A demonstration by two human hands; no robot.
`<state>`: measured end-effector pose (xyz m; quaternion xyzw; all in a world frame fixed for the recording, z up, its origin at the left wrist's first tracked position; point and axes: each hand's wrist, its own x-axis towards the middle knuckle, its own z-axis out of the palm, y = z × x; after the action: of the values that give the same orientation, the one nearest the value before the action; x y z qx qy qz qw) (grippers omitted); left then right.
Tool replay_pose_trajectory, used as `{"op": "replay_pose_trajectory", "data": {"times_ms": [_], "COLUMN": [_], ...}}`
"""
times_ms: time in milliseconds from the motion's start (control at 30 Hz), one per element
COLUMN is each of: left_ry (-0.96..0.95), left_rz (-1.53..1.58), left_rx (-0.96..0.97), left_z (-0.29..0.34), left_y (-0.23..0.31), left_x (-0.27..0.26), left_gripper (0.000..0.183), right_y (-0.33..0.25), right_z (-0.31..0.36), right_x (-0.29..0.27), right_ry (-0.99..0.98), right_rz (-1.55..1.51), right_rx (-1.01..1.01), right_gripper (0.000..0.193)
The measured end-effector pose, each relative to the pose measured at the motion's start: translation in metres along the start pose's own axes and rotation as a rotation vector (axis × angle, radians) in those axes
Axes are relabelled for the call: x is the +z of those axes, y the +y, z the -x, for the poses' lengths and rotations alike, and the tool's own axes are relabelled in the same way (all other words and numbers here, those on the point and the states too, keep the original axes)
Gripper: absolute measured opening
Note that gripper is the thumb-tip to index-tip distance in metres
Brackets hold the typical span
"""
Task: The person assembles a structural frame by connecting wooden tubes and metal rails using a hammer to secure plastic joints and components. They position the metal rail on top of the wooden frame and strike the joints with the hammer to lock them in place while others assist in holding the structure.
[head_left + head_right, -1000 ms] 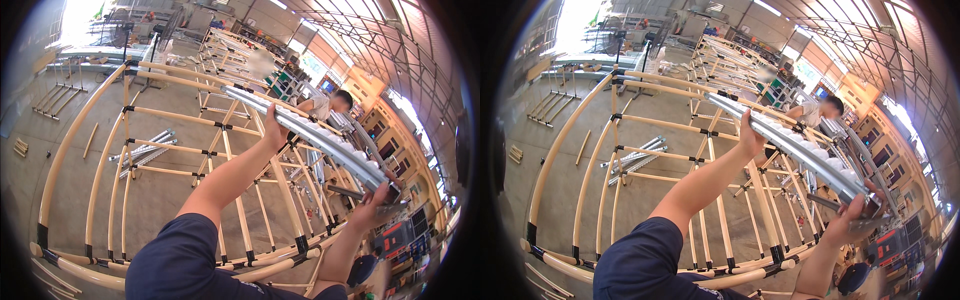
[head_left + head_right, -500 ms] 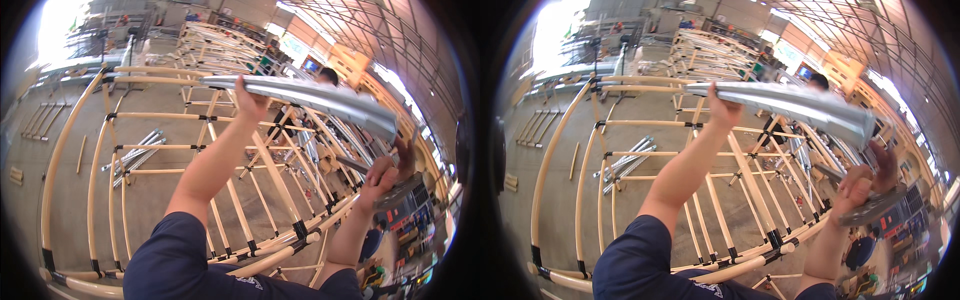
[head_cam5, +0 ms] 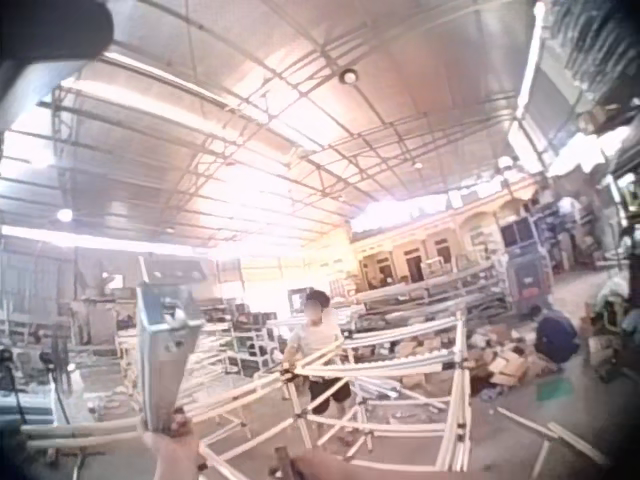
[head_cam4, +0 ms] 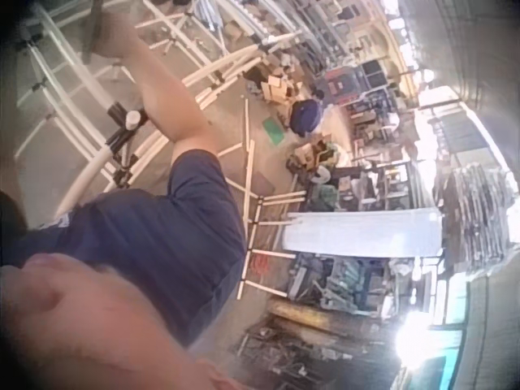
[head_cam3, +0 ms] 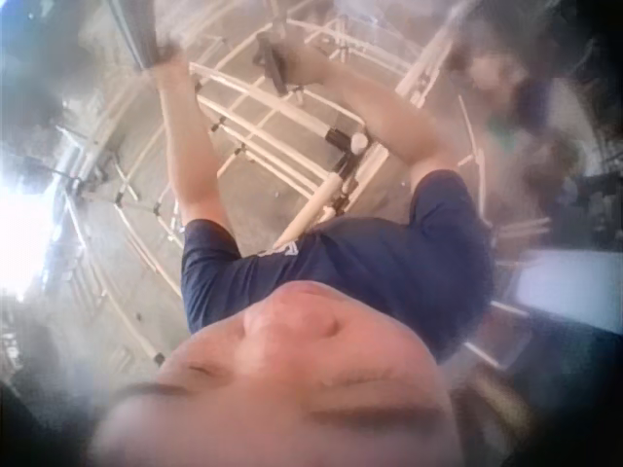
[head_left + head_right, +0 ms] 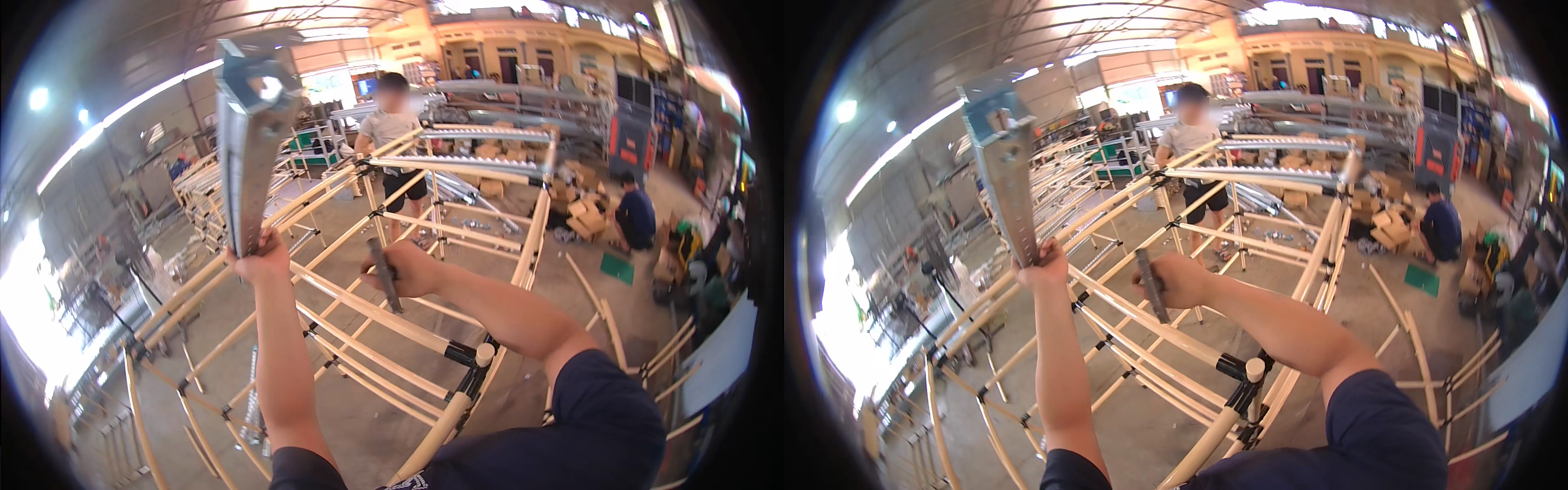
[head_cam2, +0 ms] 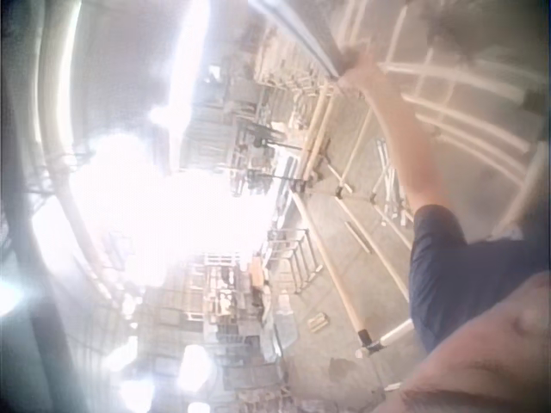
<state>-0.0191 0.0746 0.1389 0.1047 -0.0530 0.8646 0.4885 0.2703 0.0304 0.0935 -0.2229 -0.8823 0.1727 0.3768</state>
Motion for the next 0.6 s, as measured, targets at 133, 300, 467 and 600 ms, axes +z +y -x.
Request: {"op": "replay_pose_trajectory", "data": {"times_ms": [133, 300, 467, 600], "left_ry": [0.1, 0.329, 0.444, 0.501], "left_rz": [-0.041, -0.135, -0.201, -0.286], "left_rx": [-0.057, -0.123, -0.196, -0.185], "left_z": [0.025, 0.05, 0.054, 0.1], "left_y": [-0.014, -0.01, 0.005, 0.015], "left_x": [-0.001, -0.04, -0.125, -0.172], "left_gripper": [0.037, 0.032, 0.034, 0.036], "right_y": [-0.001, -0.017, -0.028, -0.026], "right_z": [0.005, 0.013, 0.018, 0.018], "right_x": [0.013, 0.036, 0.038, 0.044], "right_ry": [-0.193, -0.412, -0.563, -0.539], "right_rz": [0.122, 0.25, 0.344, 0.36], "right_rx": [0.013, -0.064, -0.102, -0.139], "right_gripper": [0.017, 0.016, 0.024, 0.026]}}
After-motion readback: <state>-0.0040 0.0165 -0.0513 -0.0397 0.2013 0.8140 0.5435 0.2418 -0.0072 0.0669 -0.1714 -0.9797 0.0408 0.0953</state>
